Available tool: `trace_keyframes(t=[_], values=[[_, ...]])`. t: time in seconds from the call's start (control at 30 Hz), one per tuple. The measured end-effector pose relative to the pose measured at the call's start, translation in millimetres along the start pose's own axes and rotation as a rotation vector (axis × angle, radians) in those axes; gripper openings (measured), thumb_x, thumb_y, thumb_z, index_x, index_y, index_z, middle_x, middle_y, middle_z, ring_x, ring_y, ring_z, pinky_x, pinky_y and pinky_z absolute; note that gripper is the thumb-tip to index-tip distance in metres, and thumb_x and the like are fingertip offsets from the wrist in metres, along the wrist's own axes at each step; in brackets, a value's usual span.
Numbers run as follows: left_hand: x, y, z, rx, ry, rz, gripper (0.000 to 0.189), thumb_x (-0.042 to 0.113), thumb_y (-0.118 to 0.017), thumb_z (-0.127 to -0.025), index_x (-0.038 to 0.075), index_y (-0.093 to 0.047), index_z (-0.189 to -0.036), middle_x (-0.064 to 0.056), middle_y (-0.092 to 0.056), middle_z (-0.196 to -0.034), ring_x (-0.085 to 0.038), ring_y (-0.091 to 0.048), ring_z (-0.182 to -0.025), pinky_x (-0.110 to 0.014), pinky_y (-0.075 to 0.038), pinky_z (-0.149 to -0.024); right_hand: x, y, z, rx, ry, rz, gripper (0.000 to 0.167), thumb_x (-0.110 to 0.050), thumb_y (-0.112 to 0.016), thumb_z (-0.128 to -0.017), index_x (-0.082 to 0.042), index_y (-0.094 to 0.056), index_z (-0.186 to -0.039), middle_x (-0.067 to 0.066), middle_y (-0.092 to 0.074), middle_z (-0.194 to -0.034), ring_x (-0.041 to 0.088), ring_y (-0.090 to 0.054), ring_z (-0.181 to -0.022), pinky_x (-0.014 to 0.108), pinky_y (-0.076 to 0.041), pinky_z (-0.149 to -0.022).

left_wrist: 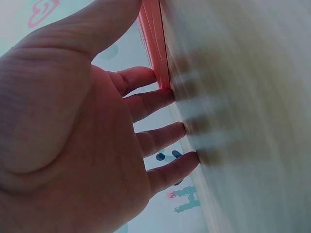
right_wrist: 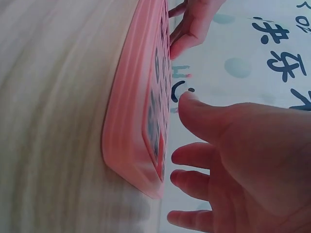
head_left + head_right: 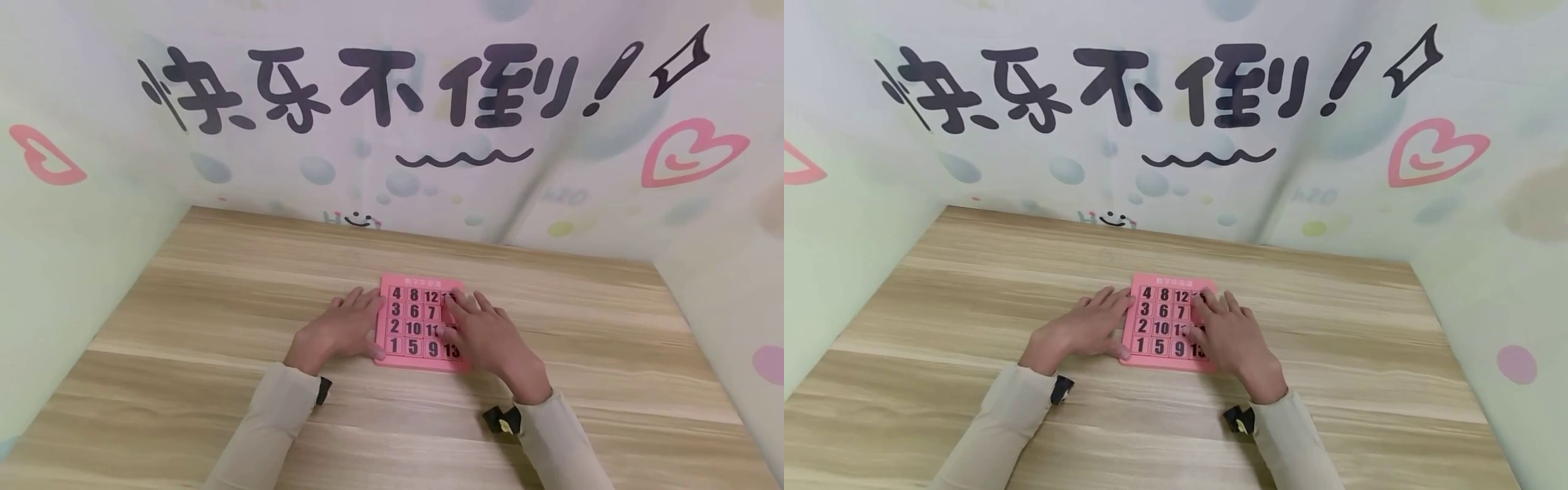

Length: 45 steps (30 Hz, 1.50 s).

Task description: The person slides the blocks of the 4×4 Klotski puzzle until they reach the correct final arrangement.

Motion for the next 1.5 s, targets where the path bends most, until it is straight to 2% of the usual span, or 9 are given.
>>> trace_keyframes(t=[0.4, 0.73, 1.5], values=[[0.8, 0.0, -0.4, -0.004, 0.008, -0.019, 0.097, 0.040, -0.078, -0.083, 0.009, -0.024, -0.157, -0.012, -0.012, -0.167, -0.037, -0.004, -0.153, -0.059, -0.011, -0.122, 1.8, -3.6, -4.0, 0.005, 0.000, -0.005, 0.062, -0.047, -0.045, -0.103, -0.012, -0.039, -0.153, 0.011, -0.032, -0.160, 0.046, -0.022, -0.147, 0.067, -0.026, -0.114], [0.3, 0.1, -0.2, -0.012, 0.008, -0.042, 0.097, 0.042, -0.077, -0.084, 0.009, -0.023, -0.158, -0.012, -0.011, -0.167, -0.037, -0.004, -0.153, -0.058, -0.011, -0.122, -1.7, -2.8, -2.7, 0.013, 0.009, 0.013, 0.060, -0.044, -0.050, -0.102, -0.009, -0.042, -0.151, 0.014, -0.036, -0.158, 0.048, -0.028, -0.145, 0.067, -0.029, -0.112], [1.6, -0.1, 0.4, -0.013, 0.007, -0.037, 0.097, 0.042, -0.076, -0.085, 0.008, -0.022, -0.158, -0.012, -0.011, -0.167, -0.036, -0.004, -0.153, -0.057, -0.011, -0.122, -6.1, 0.7, 2.0, -0.027, -0.001, 0.025, 0.060, -0.047, -0.050, -0.101, -0.011, -0.046, -0.149, 0.014, -0.039, -0.157, 0.046, -0.032, -0.143, 0.066, -0.031, -0.111]])
Point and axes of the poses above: each hand's wrist, its own z-axis away from the middle knuckle, its own y-axis out of the back of the hand, x = y × z, the point moved 5 cm from there along -z, towards the middle knuckle
